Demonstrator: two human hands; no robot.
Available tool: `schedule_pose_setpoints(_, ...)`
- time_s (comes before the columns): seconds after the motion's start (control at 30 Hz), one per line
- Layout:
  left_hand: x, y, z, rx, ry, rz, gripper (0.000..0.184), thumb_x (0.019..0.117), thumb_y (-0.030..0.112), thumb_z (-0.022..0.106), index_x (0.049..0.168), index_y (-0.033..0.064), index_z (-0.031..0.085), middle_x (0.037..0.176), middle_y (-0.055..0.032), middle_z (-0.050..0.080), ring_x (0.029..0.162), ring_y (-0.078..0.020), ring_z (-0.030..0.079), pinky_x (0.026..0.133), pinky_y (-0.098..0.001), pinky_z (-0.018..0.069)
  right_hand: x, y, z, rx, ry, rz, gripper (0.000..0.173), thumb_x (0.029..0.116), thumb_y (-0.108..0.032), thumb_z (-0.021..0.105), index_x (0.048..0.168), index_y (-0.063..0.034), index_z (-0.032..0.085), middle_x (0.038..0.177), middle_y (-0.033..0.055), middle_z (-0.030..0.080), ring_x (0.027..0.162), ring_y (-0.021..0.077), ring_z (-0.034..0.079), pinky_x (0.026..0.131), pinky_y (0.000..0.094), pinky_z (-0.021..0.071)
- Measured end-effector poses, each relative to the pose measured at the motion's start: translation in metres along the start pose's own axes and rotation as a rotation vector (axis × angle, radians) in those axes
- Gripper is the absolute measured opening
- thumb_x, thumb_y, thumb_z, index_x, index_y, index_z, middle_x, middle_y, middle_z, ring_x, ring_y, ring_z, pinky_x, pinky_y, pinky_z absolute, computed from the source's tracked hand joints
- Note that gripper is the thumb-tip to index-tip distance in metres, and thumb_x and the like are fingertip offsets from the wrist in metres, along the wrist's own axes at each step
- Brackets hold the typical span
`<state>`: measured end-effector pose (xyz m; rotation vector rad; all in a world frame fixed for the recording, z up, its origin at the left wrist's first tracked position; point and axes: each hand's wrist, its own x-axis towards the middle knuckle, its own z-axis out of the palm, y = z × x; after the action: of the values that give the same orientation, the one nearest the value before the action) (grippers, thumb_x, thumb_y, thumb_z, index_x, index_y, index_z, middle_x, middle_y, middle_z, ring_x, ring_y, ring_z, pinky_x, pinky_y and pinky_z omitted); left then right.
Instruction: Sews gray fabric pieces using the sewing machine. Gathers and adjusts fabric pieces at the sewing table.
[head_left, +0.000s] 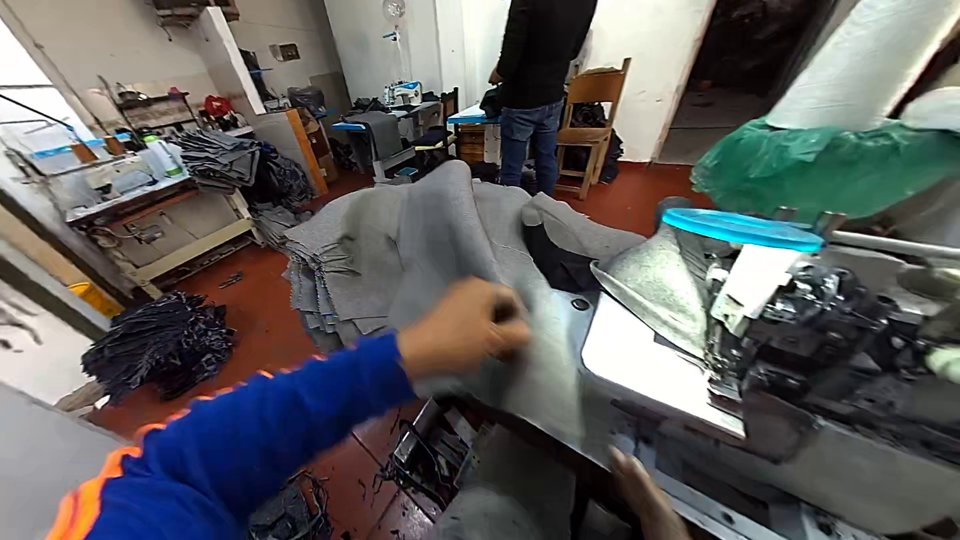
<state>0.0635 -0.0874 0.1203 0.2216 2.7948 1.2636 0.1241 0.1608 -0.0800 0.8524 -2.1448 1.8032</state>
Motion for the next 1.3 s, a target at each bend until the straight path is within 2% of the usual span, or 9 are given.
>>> schedule_pose_setpoints(0.07, 0.010, 0.016, 0.062, -0.183, -0.029, 0.098, 0.016, 0.1002, 0.011, 0.059, 0.099, -0.0027, 0.067, 0.079, -0.0070, 0.064, 0.071, -0.0111, 0.061, 0.069, -0.0309, 0.0535, 0.018, -0.018, 0.035, 0.211, 0.084, 0.185, 0.084, 0.0901, -0.043, 0.073, 0.135, 0.0210, 0.042, 0.131, 0.0181, 0.063, 0.124, 0.0057, 0.059, 0.107, 0.0262, 0.0473)
schedule_pose_setpoints(0.17, 0.040, 0.002, 0.125, -0.004, 0.185, 0.535, 0.011, 0.0958, 0.006, 0.065, 0.100, 0.0003, 0.073, 0.094, -0.0072, 0.073, 0.089, -0.0123, 0.070, 0.082, -0.0301, 0.0580, 0.059, -0.032, 0.070, 0.301, 0.328, 0.493, 0.028, 0.0926, -0.006, 0.064, 0.112, 0.0122, 0.059, 0.091, 0.0034, 0.068, 0.082, -0.0031, 0.063, 0.077, 0.0176, 0.0540)
schedule_pose_setpoints(0.27, 0.067, -0.042, 0.131, 0.254, 0.140, 0.924, 0.025, 0.0992, 0.010, 0.060, 0.117, 0.0028, 0.075, 0.134, -0.0146, 0.068, 0.133, -0.0289, 0.059, 0.115, -0.0429, 0.0444, 0.055, -0.021, 0.069, 0.407, 0.352, 0.507, 0.030, 0.0955, 0.000, 0.059, 0.121, 0.0158, 0.056, 0.106, 0.0120, 0.069, 0.101, 0.0020, 0.065, 0.093, 0.0198, 0.0531)
schedule_pose_setpoints(0.37, 0.054, -0.081, 0.118, 0.358, 0.158, 0.890, 0.039, 0.1064, 0.027, 0.047, 0.134, 0.0080, 0.068, 0.143, -0.0079, 0.063, 0.139, -0.0218, 0.054, 0.119, -0.0411, 0.0411, 0.024, -0.011, 0.029, 0.320, 0.177, 0.428, 0.019, 0.0961, -0.008, 0.063, 0.104, 0.0088, 0.066, 0.091, 0.0046, 0.072, 0.086, -0.0003, 0.068, 0.083, 0.0212, 0.0571)
schedule_pose_setpoints(0.53, 0.031, -0.089, 0.124, 0.540, 0.420, 0.699, 0.059, 0.1012, 0.061, 0.044, 0.133, 0.0187, 0.070, 0.125, -0.0180, 0.068, 0.112, -0.0388, 0.064, 0.091, -0.0575, 0.0499, -0.033, -0.005, -0.145, -0.822, 0.288, 0.237, 0.030, 0.1018, -0.021, 0.054, 0.119, -0.0018, 0.071, 0.089, 0.0098, 0.074, 0.074, 0.0202, 0.072, 0.065, 0.0411, 0.0606)
schedule_pose_setpoints(0.7, 0.076, -0.040, 0.124, 0.527, 0.358, 0.716, 0.058, 0.0940, 0.055, 0.056, 0.080, 0.0001, 0.065, 0.089, -0.0221, 0.066, 0.092, -0.0467, 0.064, 0.078, -0.0623, 0.0470, -0.057, -0.023, -0.289, -1.297, 0.222, 0.612, 0.025, 0.0954, 0.000, 0.063, 0.119, 0.0071, 0.067, 0.112, 0.0366, 0.063, 0.102, 0.0583, 0.062, 0.085, 0.0744, 0.0489)
schedule_pose_setpoints(0.9, 0.103, -0.036, 0.137, 0.475, 0.258, 0.793, 0.060, 0.0982, 0.056, 0.047, 0.117, 0.0028, 0.070, 0.115, -0.0179, 0.069, 0.108, -0.0407, 0.064, 0.090, -0.0580, 0.0487, -0.048, -0.018, -0.285, -1.446, 0.035, 0.699, 0.013, 0.0965, -0.002, 0.063, 0.105, 0.0079, 0.067, 0.102, 0.0293, 0.068, 0.084, 0.0492, 0.070, 0.068, 0.0665, 0.0553)
schedule_pose_setpoints(1.13, 0.109, -0.032, 0.123, 0.362, 0.091, 0.828, 0.032, 0.0957, 0.035, 0.060, 0.098, 0.0049, 0.069, 0.095, -0.0109, 0.065, 0.095, -0.0312, 0.063, 0.083, -0.0526, 0.0478, -0.023, -0.038, -0.307, -1.546, 0.062, 0.467, 0.021, 0.0852, 0.000, 0.070, 0.097, 0.0149, 0.061, 0.092, 0.0344, 0.063, 0.080, 0.0535, 0.067, 0.061, 0.0671, 0.0531)
schedule_pose_setpoints(1.3, 0.102, -0.016, 0.097, 0.005, -0.025, 0.833, 0.008, 0.0898, 0.011, 0.071, 0.098, 0.0095, 0.072, 0.082, 0.0071, 0.070, 0.071, 0.0057, 0.062, 0.066, -0.0115, 0.0521, 0.007, -0.056, -0.292, -1.478, 0.377, 0.189, 0.028, 0.1002, -0.005, 0.053, 0.122, 0.0120, 0.054, 0.079, 0.0325, 0.063, 0.062, 0.0543, 0.063, 0.051, 0.0670, 0.0466)
